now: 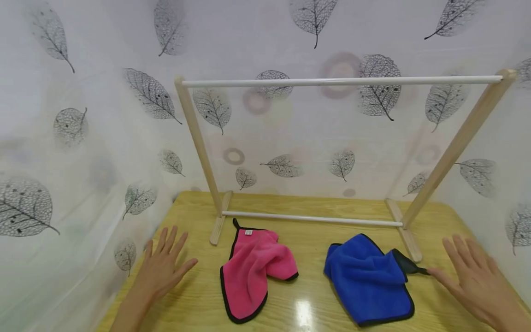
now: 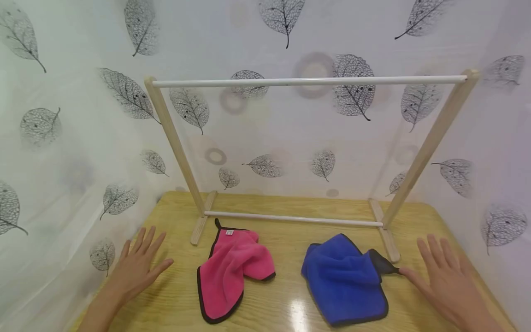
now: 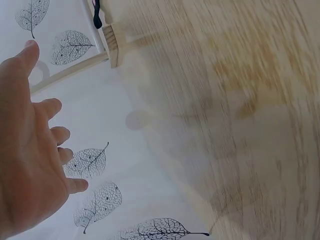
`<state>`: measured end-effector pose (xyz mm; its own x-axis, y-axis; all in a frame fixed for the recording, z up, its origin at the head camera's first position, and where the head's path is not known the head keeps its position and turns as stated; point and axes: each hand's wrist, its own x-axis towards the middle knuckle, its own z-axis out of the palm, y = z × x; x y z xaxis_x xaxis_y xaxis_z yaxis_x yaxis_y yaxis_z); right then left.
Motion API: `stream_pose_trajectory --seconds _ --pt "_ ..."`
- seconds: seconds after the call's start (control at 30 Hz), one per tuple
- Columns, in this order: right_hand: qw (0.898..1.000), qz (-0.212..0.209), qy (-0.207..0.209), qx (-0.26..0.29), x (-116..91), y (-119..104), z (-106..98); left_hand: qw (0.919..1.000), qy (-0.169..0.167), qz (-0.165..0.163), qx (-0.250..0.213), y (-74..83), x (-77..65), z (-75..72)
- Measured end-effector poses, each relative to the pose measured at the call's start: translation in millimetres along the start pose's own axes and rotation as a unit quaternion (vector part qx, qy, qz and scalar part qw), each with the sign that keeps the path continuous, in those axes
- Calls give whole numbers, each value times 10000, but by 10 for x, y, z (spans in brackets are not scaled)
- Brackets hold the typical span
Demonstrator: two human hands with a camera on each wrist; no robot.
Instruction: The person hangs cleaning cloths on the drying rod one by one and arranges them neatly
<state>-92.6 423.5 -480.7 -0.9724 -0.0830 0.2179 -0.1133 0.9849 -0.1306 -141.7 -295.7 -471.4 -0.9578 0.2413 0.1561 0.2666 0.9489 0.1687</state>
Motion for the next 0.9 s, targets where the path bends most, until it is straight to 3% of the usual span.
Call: stream_pose_trajectory --seconds 0.23,0.53,0.9 --pt "9989 -269 139 363 -4 -129 59 9999 0 147 -52 56 50 66" --pt "9964 -651 -82 545 78 -417 83 9998 -43 193 -59 170 109 128" --pt "9893 -1288 413 544 186 -802 129 9993 -56 328 -155 310 169 171"
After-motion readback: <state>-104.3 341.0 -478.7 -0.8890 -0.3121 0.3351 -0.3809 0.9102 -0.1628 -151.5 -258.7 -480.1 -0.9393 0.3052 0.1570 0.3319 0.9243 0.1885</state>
